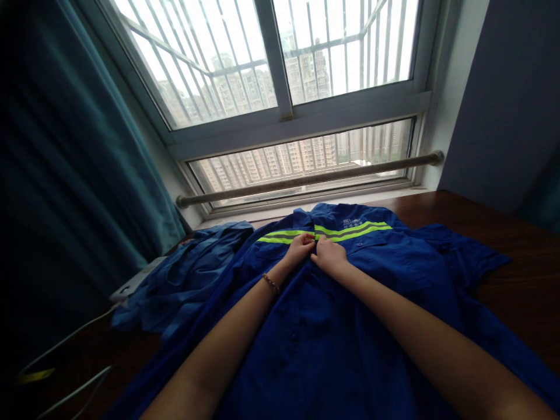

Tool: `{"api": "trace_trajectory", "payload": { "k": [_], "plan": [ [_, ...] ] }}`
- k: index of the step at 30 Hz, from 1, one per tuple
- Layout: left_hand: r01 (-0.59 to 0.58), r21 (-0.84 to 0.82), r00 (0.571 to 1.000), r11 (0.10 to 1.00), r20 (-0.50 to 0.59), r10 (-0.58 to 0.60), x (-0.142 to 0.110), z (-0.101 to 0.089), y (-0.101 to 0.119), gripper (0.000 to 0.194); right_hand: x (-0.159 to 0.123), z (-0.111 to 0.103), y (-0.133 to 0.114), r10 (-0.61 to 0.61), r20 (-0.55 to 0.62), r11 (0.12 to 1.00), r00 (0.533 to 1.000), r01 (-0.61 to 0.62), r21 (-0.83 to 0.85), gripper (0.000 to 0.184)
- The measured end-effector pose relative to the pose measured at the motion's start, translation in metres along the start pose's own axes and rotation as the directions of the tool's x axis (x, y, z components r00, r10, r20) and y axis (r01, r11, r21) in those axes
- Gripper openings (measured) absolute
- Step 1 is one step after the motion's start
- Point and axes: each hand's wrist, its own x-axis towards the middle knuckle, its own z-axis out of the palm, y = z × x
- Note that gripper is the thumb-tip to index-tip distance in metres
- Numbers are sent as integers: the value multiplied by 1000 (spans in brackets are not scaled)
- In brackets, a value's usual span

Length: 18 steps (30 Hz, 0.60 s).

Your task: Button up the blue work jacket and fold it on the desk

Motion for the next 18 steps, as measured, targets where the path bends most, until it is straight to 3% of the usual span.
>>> {"api": "trace_trajectory", "payload": {
  "k": [4,8,10,14,18],
  "plan": [
    [111,-152,986,982,136,-91,1,-6,1,24,-11,-18,-14,11,127,995,992,1,-95,39],
    [207,-332,953,920,282,-112,-4,-13,7,50,-17,-32,-20,8,237,989,971,28,-145,31],
    [213,-350,950,912,291,-110,-5,-15,11,63,-20,-38,-22,8,255,988,967,32,-151,29],
    [168,-182,936,969,339,-99,-7,-16,21,79,-20,-49,-22,-12,259,987,966,52,-151,27],
    [13,240,863,971,487,-132,-13,-15,36,88,-17,-45,-20,-33,230,989,973,64,-130,28]
  ]
}}
